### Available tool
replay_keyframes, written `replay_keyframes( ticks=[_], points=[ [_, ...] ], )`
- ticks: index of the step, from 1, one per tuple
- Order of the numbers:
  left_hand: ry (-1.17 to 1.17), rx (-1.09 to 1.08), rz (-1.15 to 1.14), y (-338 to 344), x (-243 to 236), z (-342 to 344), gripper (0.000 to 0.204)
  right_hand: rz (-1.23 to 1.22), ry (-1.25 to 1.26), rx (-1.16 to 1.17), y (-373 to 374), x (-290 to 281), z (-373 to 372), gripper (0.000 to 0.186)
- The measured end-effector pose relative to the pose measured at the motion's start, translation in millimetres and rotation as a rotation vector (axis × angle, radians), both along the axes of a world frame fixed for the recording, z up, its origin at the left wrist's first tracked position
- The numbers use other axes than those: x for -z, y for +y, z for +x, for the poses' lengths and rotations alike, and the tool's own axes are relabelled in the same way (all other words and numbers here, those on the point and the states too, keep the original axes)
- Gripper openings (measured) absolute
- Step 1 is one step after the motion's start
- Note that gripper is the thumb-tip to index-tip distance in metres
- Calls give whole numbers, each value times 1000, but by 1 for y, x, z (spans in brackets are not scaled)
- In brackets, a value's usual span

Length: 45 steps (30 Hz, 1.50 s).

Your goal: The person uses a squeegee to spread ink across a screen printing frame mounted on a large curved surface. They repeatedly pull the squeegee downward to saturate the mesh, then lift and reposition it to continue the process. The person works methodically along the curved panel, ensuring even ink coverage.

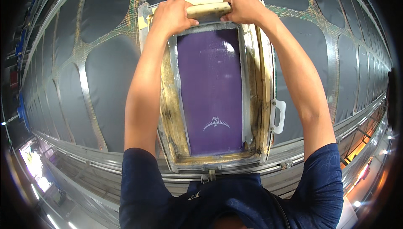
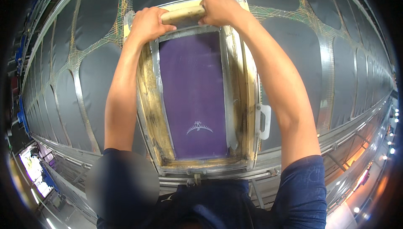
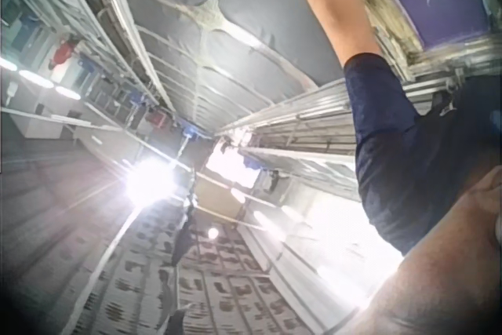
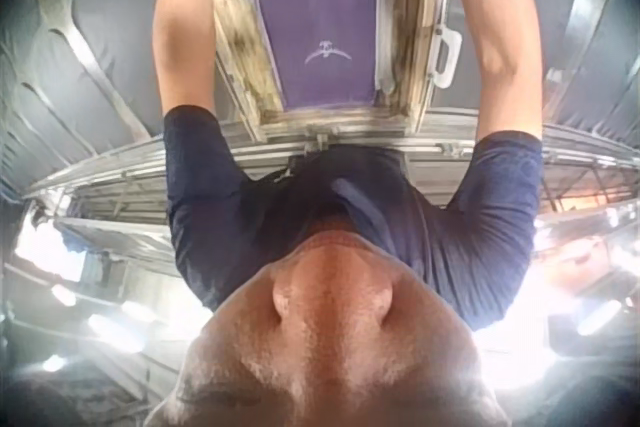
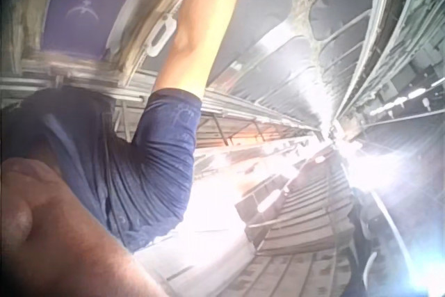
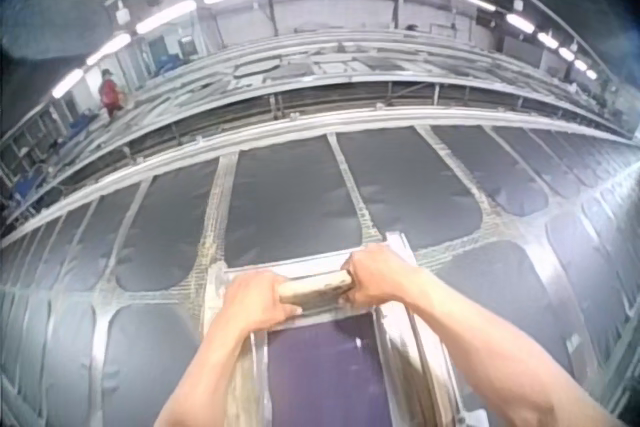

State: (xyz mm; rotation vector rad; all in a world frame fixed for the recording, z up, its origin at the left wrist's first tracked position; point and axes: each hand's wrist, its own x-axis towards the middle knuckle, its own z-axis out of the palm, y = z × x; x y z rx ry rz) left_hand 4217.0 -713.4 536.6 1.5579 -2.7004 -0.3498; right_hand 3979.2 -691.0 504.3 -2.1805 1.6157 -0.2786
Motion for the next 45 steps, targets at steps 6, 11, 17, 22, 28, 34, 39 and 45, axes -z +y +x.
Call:
replay_keyframes(
  ticks=[6,11,17,22,28,34,39,45],
  points=[
    [50,41,25,127,8,26,25,-24,-40,-24,132,7,20,28],
    [31,82,37,301,14,56,15,2,114,-73,310,13,51,13],
    [116,96,74,410,9,74,18,-60,-57,-72,423,1,65,15],
    [75,118,56,331,0,63,18,23,71,-87,341,-10,50,17],
    [87,133,-122,116,-12,23,20,-80,49,-42,121,-12,12,25],
    [42,143,-217,-29,-9,-5,31,-47,6,-29,-28,-11,-15,33],
    [-14,45,-35,-61,3,-7,37,-42,-48,-20,-53,1,-16,31],
    [58,114,-117,-12,0,0,31,-20,-16,-17,-5,-5,-3,35]
  ],
)
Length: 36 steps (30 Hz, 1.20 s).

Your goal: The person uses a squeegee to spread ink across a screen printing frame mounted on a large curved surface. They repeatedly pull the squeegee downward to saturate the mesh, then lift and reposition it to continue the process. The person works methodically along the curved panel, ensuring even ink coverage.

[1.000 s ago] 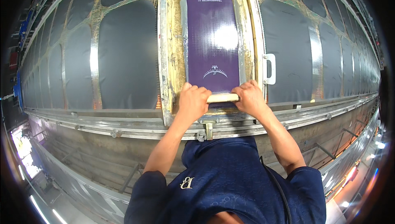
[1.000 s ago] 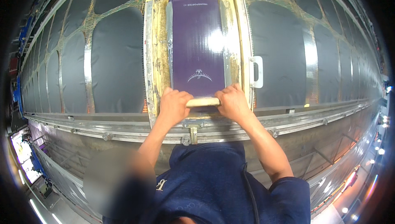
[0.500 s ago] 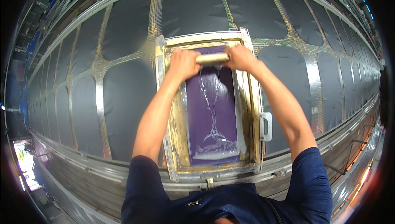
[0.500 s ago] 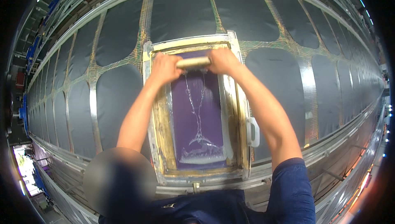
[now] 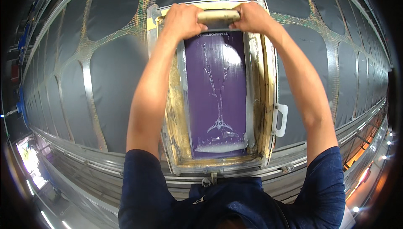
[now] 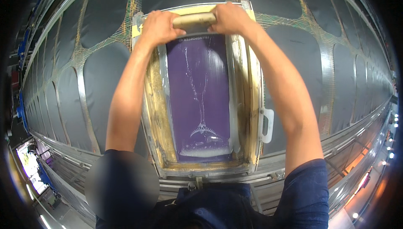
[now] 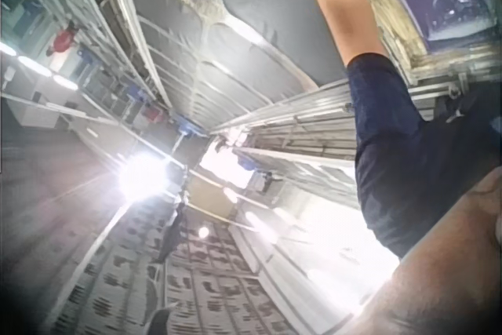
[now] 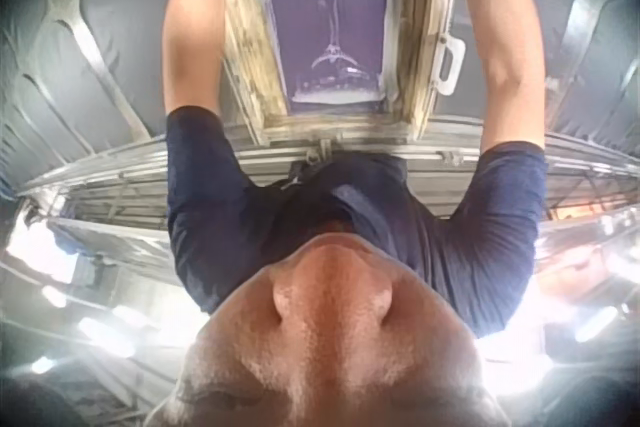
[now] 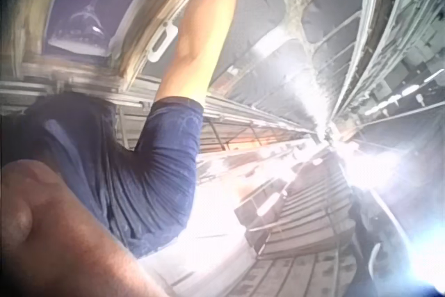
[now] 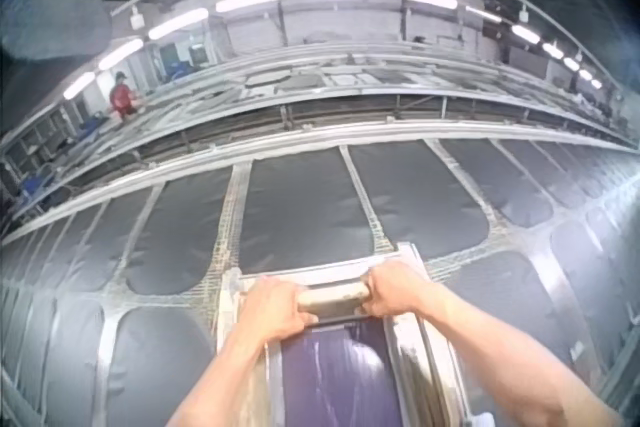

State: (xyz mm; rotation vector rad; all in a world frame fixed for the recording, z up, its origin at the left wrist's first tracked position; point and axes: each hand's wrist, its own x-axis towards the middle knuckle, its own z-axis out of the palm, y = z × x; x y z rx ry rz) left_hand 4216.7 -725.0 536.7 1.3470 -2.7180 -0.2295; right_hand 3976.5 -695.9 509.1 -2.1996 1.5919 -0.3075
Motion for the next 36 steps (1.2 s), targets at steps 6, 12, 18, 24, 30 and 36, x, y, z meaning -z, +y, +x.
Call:
replay_keyframes(
  ticks=[6,12,18,24,30,36],
  points=[
    [-14,25,90,156,5,26,23,60,-13,4,160,0,20,25],
    [-41,-5,173,360,11,60,16,110,26,-71,354,4,52,33],
    [35,-43,-5,428,33,71,21,159,-563,32,393,1,20,36],
    [72,-92,-207,452,53,59,1,-96,-216,832,345,82,-54,50],
    [237,-107,-122,511,61,68,4,-225,-326,680,399,74,-68,48],
    [105,-181,47,493,14,155,9,-44,-613,732,395,59,30,40]
  ],
)
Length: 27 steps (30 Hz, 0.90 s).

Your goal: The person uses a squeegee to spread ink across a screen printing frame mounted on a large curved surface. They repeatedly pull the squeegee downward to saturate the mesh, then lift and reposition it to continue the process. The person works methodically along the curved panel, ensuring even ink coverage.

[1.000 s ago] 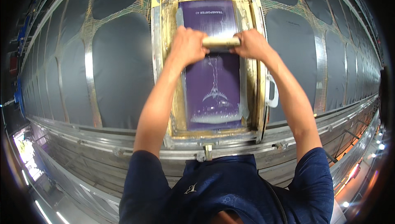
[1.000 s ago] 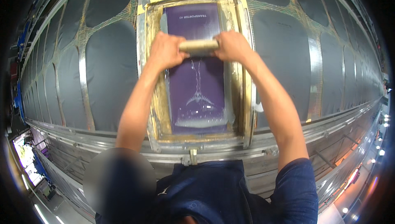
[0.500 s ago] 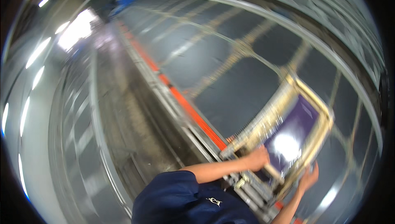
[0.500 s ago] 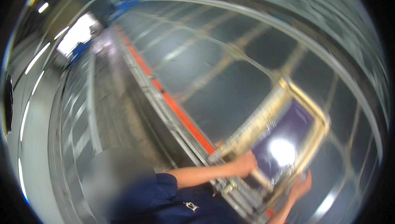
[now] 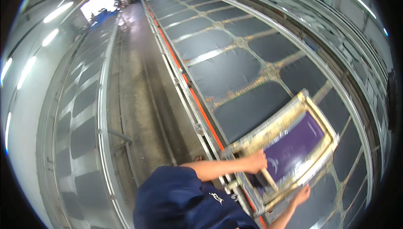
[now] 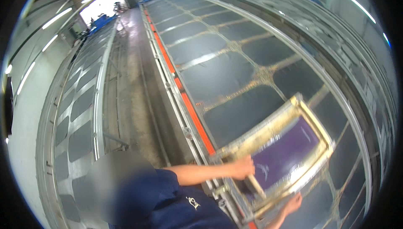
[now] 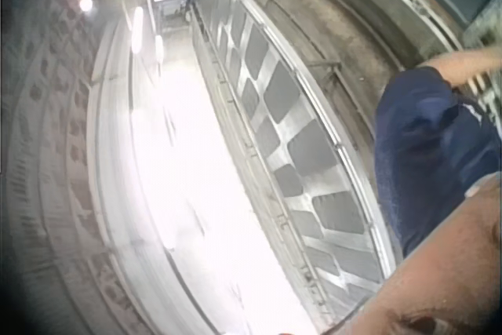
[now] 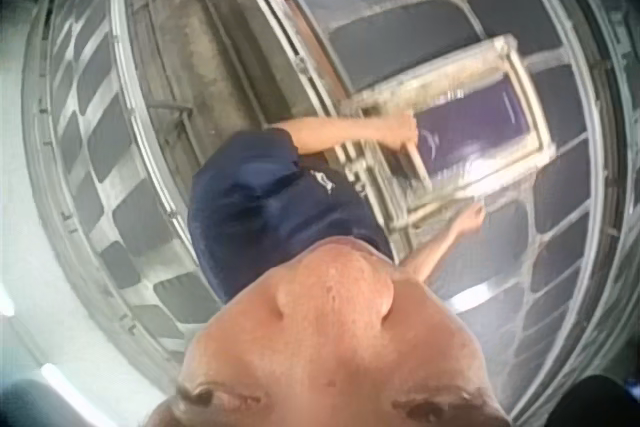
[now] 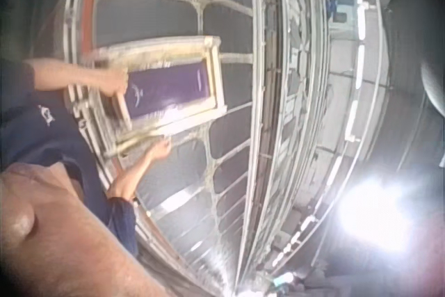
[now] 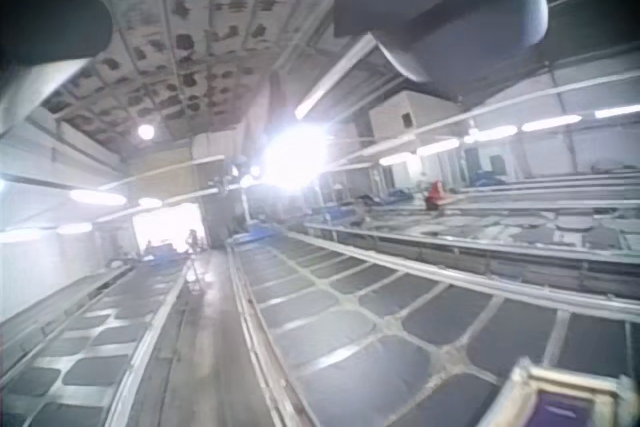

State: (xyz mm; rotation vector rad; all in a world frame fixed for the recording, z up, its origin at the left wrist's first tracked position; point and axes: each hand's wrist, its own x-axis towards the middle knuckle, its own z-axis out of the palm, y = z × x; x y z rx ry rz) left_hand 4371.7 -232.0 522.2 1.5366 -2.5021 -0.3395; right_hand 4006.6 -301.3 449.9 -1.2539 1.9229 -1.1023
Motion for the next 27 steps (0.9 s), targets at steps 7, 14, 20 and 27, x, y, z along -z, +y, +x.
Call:
replay_keyframes(
  ticks=[7,14,20,27],
  points=[
    [-73,102,-43,-22,-21,201,19,-124,-193,90,-17,35,205,30],
    [-10,139,-161,21,-45,265,41,73,-101,205,-20,2,274,38],
    [-22,165,-104,35,-32,279,47,140,-82,242,-26,-5,271,37],
    [1,200,-156,-16,-16,270,46,307,13,178,-35,-5,266,35]
  ],
)
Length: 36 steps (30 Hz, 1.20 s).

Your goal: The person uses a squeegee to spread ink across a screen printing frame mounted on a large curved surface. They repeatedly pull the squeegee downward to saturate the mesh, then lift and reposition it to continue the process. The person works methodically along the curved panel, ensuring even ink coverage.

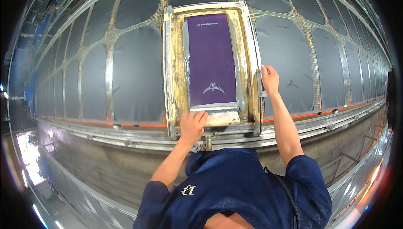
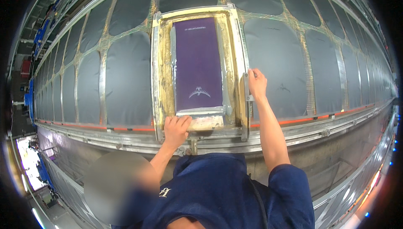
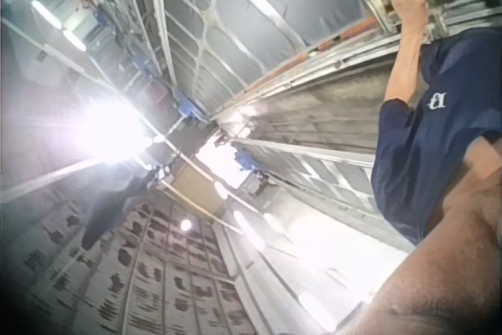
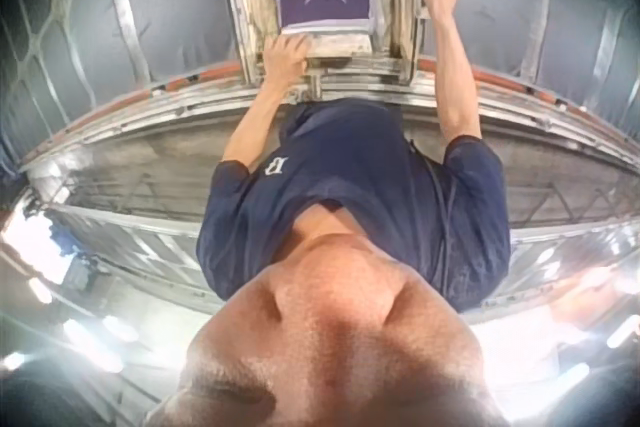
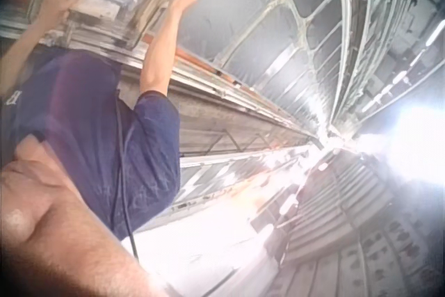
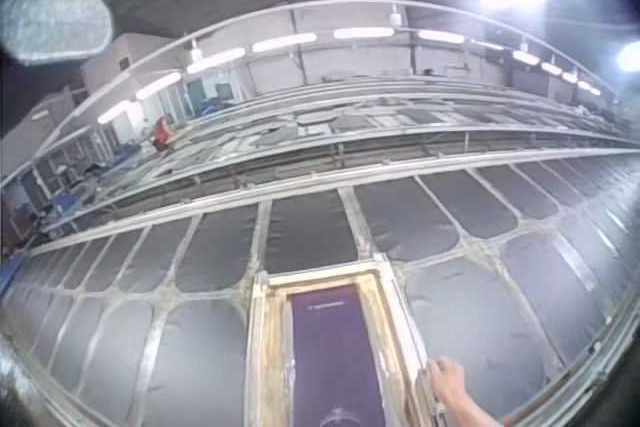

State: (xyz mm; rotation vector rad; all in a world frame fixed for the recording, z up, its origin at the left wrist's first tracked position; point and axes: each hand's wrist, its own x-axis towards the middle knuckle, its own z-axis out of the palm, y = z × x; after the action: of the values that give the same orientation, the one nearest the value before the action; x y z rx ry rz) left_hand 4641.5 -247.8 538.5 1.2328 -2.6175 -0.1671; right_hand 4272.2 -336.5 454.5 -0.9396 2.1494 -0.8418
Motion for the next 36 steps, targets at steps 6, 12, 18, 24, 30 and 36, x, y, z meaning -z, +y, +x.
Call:
replay_keyframes(
  ticks=[6,12,18,24,30,36],
  points=[
    [-32,6,-119,-173,28,-15,54,39,229,-321,-53,-40,-8,37],
    [-45,17,-178,-363,30,-51,39,-536,285,-728,-204,-70,18,44],
    [-75,-5,117,-452,2,-66,30,-265,517,-1066,-325,-83,32,40],
    [-149,-139,252,-491,4,-85,37,-114,504,-1033,-374,-63,42,38],
    [-137,-52,166,-429,8,-72,26,-175,511,-985,-310,-48,52,33],
    [-226,-35,278,-249,14,-44,13,-193,452,-1074,-131,-46,78,22]
  ],
)
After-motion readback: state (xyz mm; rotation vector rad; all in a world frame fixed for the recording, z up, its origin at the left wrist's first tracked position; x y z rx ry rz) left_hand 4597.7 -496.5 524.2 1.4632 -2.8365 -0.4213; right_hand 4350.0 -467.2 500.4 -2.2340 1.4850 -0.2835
